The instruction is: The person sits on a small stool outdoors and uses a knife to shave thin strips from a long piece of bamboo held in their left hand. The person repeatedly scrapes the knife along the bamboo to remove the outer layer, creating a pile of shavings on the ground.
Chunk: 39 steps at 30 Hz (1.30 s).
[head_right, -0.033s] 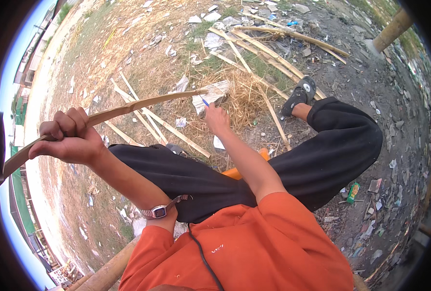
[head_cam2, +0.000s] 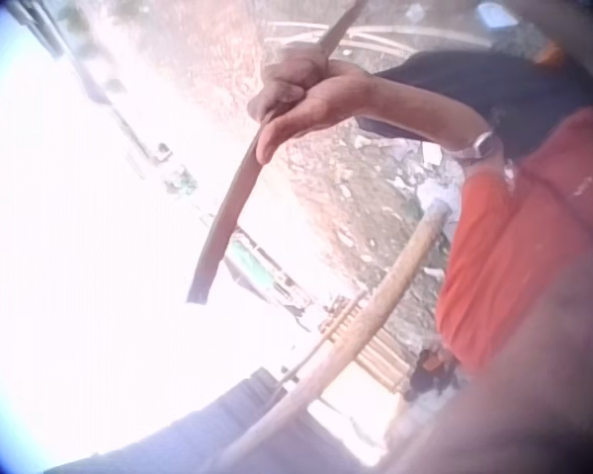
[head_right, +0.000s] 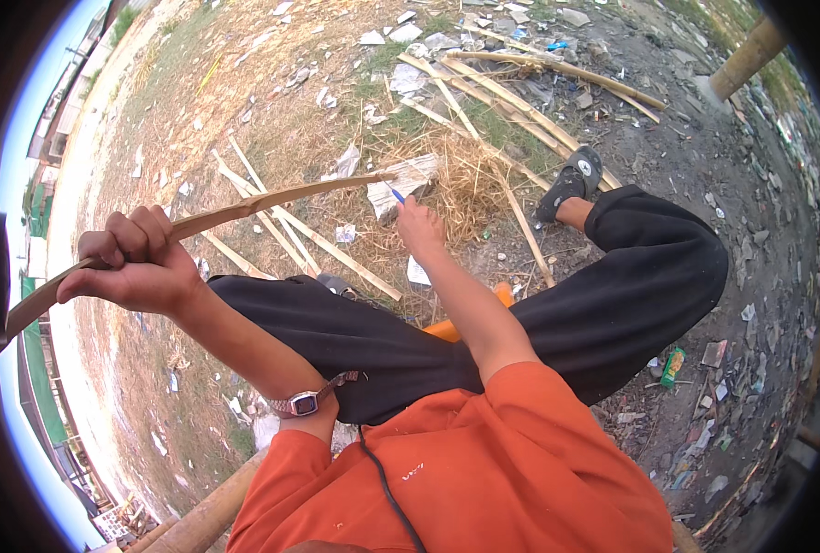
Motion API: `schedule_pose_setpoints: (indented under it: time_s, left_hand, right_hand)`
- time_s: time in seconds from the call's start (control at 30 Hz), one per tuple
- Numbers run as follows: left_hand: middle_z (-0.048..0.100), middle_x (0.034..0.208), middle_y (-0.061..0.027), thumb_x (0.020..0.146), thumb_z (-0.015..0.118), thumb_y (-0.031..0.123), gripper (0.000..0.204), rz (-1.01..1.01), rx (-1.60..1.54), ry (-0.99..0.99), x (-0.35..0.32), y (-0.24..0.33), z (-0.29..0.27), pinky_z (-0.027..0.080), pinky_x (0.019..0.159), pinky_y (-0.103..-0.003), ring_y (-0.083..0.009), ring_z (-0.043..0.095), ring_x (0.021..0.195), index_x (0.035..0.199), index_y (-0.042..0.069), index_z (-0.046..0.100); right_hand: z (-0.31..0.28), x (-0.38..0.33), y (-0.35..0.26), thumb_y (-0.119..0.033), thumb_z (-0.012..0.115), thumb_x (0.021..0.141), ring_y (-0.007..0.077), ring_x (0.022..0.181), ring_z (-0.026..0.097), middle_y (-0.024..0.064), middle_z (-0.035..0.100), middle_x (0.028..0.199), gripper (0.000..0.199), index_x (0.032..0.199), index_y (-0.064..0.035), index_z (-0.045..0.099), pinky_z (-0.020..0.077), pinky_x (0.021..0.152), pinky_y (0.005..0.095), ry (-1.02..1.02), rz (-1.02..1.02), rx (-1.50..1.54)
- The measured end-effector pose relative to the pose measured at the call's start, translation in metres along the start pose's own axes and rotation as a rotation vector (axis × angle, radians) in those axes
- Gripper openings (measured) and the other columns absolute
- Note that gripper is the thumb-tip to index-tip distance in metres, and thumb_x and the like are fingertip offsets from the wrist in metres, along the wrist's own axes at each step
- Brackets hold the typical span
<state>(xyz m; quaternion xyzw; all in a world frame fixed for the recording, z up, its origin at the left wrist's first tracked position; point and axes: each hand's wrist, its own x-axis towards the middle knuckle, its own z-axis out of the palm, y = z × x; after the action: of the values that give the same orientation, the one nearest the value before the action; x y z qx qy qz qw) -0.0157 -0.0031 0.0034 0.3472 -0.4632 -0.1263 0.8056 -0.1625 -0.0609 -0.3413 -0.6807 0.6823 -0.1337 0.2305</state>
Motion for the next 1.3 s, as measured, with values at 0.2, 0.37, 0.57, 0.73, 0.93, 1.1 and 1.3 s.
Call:
schedule_pose_setpoints:
  time_s: [0.2, 0.37, 0.57, 0.73, 0.93, 1.1, 1.3]
  left_hand:
    - [0.014, 0.047, 0.0044, 0.079, 0.027, 0.073, 0.061, -0.015, 0.008, 0.011, -0.001, 0.000, -0.006, 0.008, 0.038, -0.024, -0.0077, 0.008, 0.042, 0.058, 0.016, 0.021]
    - [0.014, 0.047, 0.0044, 0.080, 0.029, 0.072, 0.060, 0.014, 0.081, 0.054, 0.002, -0.002, 0.004, 0.010, 0.041, -0.025, -0.0083, 0.008, 0.043, 0.059, 0.016, 0.022]
    - [0.013, 0.047, 0.0043, 0.080, 0.030, 0.072, 0.060, 0.033, 0.125, 0.084, 0.004, -0.001, 0.006, 0.010, 0.041, -0.025, -0.0084, 0.008, 0.043, 0.058, 0.016, 0.023]
    - [0.013, 0.047, 0.0044, 0.080, 0.028, 0.072, 0.060, 0.013, 0.065, 0.020, -0.001, 0.001, 0.006, 0.010, 0.041, -0.025, -0.0084, 0.009, 0.043, 0.058, 0.016, 0.022]
    - [0.013, 0.047, 0.0040, 0.081, 0.027, 0.071, 0.060, 0.015, 0.088, 0.022, -0.002, -0.002, 0.006, 0.010, 0.040, -0.025, -0.0084, 0.009, 0.043, 0.058, 0.016, 0.022]
    - [0.013, 0.047, 0.0043, 0.080, 0.027, 0.072, 0.060, 0.024, 0.078, 0.042, 0.005, -0.004, -0.005, 0.009, 0.041, -0.025, -0.0083, 0.009, 0.043, 0.058, 0.016, 0.021]
    - [0.013, 0.046, 0.0044, 0.080, 0.029, 0.072, 0.060, -0.014, -0.004, 0.074, 0.016, -0.007, -0.029, 0.009, 0.040, -0.024, -0.0083, 0.008, 0.043, 0.058, 0.017, 0.021]
  right_hand:
    - [0.029, -0.023, 0.092, -0.026, 0.048, 0.088, 0.0269, 0.079, 0.066, 0.0120, 0.067, 0.089, 0.027, 0.088, -0.0061, 0.067, 0.0511, 0.067, 0.0393, -0.400, 0.203, -0.397]
    - [0.004, -0.030, 0.086, -0.039, 0.033, 0.093, 0.0395, 0.081, 0.061, 0.0240, 0.062, 0.083, 0.047, 0.094, 0.0004, 0.058, 0.0473, 0.072, 0.0459, -0.291, 0.073, 0.047]
    - [-0.060, -0.007, -0.020, -0.038, 0.034, 0.094, 0.0409, 0.064, 0.057, 0.0225, 0.056, 0.062, 0.040, 0.086, -0.0029, 0.052, 0.0432, 0.061, 0.0487, -0.084, -0.249, 0.503]
    - [-0.070, 0.024, -0.049, -0.036, 0.035, 0.093, 0.0415, 0.070, 0.059, 0.0236, 0.059, 0.070, 0.040, 0.088, -0.0028, 0.056, 0.0460, 0.063, 0.0480, 0.017, -0.120, 0.510]
    - [-0.012, 0.005, 0.023, -0.031, 0.041, 0.089, 0.0346, 0.100, 0.058, 0.0201, 0.059, 0.109, 0.039, 0.103, -0.0017, 0.063, 0.0476, 0.080, 0.0436, -0.732, -0.059, -0.382]
    - [-0.047, -0.022, 0.019, -0.029, 0.037, 0.091, 0.0310, 0.096, 0.060, 0.0190, 0.062, 0.100, 0.039, 0.101, -0.0010, 0.063, 0.0467, 0.079, 0.0427, -0.827, -0.117, -0.204]
    - [-0.155, -0.030, -0.081, -0.035, 0.032, 0.093, 0.0397, 0.081, 0.059, 0.0263, 0.061, 0.080, 0.048, 0.088, 0.0044, 0.060, 0.0444, 0.076, 0.0481, -0.473, -0.142, 0.255]
